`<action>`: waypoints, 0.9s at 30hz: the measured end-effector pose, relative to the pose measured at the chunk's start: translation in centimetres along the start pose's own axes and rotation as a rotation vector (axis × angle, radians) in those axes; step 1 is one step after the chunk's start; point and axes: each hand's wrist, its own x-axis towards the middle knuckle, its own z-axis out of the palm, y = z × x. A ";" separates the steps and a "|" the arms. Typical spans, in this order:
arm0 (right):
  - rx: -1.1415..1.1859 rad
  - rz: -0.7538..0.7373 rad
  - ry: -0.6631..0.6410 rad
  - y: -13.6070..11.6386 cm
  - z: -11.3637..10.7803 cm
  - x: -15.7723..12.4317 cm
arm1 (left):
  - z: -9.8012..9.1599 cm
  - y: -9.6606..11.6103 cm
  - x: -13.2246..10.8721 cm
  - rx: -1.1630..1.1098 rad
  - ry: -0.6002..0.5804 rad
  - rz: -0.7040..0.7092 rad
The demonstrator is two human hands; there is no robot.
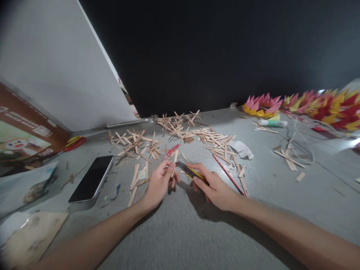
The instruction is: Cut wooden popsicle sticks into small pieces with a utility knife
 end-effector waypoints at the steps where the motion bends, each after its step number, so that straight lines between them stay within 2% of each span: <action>1: 0.003 0.001 0.002 0.0 0.0 0.0 | -0.1 0.0 0.0 0.006 -0.001 0.007; 22: 0.024 -0.001 -0.015 0.2 -0.1 -0.1 | -0.5 -0.4 0.5 -0.005 -0.040 -0.018; 27: 0.012 0.002 0.002 -0.1 0.0 0.0 | -0.2 -0.4 0.3 -0.034 -0.003 -0.022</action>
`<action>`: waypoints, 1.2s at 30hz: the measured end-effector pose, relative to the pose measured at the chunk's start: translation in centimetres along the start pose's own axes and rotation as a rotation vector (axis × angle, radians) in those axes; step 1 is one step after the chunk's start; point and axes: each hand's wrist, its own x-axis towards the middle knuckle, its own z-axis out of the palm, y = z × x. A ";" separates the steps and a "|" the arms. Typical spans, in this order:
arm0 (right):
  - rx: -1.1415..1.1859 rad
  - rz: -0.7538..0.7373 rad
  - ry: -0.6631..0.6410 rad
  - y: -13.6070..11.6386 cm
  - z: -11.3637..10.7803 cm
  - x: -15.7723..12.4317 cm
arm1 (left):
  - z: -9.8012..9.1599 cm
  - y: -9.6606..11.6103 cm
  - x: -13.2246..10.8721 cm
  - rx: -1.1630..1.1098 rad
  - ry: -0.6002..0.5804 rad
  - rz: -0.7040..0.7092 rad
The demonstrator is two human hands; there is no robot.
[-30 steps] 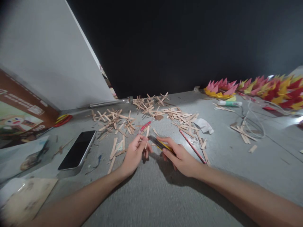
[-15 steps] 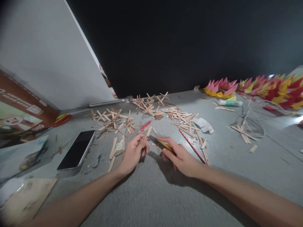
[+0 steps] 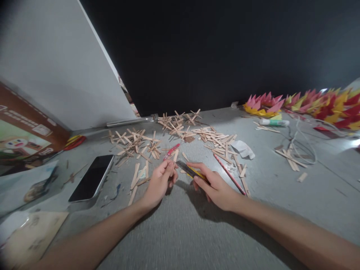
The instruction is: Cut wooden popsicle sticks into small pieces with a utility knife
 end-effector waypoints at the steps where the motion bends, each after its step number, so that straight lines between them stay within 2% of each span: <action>1: 0.003 0.000 0.007 0.0 0.0 0.0 | 0.1 0.0 0.0 -0.008 0.009 0.001; 10: -0.029 0.009 0.017 0.0 0.0 0.0 | 0.3 -0.4 -0.2 0.063 0.001 0.063; 26: -0.059 0.008 0.013 -0.1 0.0 0.0 | 0.1 -1.4 -0.3 0.177 -0.018 0.086; 29: -0.116 0.001 0.021 -0.5 0.1 -0.1 | 0.0 -1.4 -0.4 0.220 -0.021 0.099; 33: -0.285 -0.093 0.059 -1.1 0.2 -0.1 | -0.1 -1.0 -0.4 0.264 -0.038 0.120; 36: -0.326 -0.127 0.061 -1.4 0.2 -0.1 | 0.0 -0.7 -0.6 0.293 -0.033 0.132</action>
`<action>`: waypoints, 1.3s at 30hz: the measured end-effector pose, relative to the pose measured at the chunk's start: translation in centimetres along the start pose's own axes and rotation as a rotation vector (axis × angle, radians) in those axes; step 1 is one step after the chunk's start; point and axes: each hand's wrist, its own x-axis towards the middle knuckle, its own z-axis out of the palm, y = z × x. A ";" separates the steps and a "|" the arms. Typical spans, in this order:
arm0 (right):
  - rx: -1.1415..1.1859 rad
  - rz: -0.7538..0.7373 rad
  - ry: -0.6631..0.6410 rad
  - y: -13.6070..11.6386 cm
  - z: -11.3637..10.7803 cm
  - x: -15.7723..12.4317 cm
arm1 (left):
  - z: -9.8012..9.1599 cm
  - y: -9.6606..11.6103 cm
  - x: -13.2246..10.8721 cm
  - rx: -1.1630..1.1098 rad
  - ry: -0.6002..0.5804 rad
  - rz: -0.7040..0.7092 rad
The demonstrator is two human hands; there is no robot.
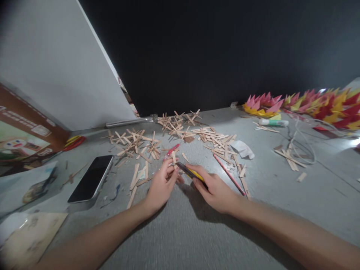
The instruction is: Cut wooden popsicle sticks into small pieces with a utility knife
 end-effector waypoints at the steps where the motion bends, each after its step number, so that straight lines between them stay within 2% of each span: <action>1: -0.001 -0.002 0.002 0.0 0.0 0.0 | 0.0 0.1 0.0 0.018 0.007 0.009; 8: -0.044 -0.037 0.010 0.6 0.2 -0.2 | -0.1 0.3 -0.3 0.140 0.062 0.044; 15: -0.044 -0.032 0.012 0.6 0.1 -0.2 | -0.1 0.3 -0.2 0.107 -0.003 0.026; 20: -0.040 -0.037 0.004 0.5 0.0 -0.3 | -0.4 0.4 -0.1 0.143 0.049 0.068; 28: -0.022 -0.016 -0.012 0.4 0.1 -0.2 | -0.2 0.2 -0.1 0.113 -0.010 0.022; 34: -0.037 -0.038 -0.011 0.3 0.0 -0.3 | -0.4 0.4 -0.2 0.173 0.039 0.049; 39: -0.043 -0.040 -0.014 0.3 0.0 -0.3 | -0.3 0.5 -0.2 0.097 -0.022 0.017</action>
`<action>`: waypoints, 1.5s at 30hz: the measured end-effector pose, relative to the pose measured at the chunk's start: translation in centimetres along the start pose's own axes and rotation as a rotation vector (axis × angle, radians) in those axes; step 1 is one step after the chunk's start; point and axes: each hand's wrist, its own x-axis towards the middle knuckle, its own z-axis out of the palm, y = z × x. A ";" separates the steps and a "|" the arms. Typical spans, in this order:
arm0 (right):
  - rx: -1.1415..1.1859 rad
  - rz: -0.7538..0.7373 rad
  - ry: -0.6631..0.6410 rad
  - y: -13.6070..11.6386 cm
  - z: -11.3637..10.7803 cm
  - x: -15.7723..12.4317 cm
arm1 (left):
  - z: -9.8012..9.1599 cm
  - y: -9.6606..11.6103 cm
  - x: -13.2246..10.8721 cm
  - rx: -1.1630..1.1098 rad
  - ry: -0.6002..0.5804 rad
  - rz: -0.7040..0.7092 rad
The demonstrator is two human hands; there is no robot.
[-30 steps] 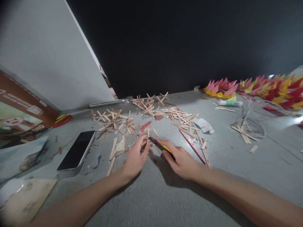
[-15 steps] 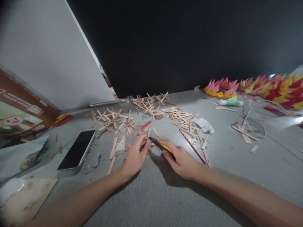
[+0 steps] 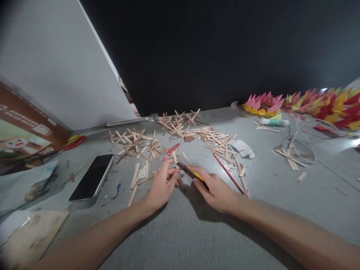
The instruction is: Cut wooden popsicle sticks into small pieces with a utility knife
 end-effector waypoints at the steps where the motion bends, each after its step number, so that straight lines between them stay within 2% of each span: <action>1: -0.004 0.002 -0.001 0.0 0.0 0.0 | 0.0 0.0 0.0 -0.006 -0.007 0.001; 13: -0.005 -0.029 0.004 0.0 0.0 0.1 | -0.2 0.1 0.1 0.018 0.010 0.053; 25: 0.076 0.057 0.004 -0.1 0.1 0.6 | 0.5 -0.6 0.2 -0.131 0.094 -0.045; 33: 0.088 0.087 -0.006 0.1 0.0 0.5 | 0.6 0.0 -0.1 -0.158 0.094 -0.099; 35: 0.086 0.078 -0.003 0.1 0.0 0.5 | 0.5 0.1 0.1 -0.190 0.122 -0.120; 39: 0.049 0.024 -0.010 0.1 -0.1 0.4 | 0.2 -0.1 0.8 -0.297 0.257 -0.215; 45: 0.035 0.037 0.043 0.3 0.0 0.2 | 0.1 -0.5 1.2 -0.416 0.131 -0.160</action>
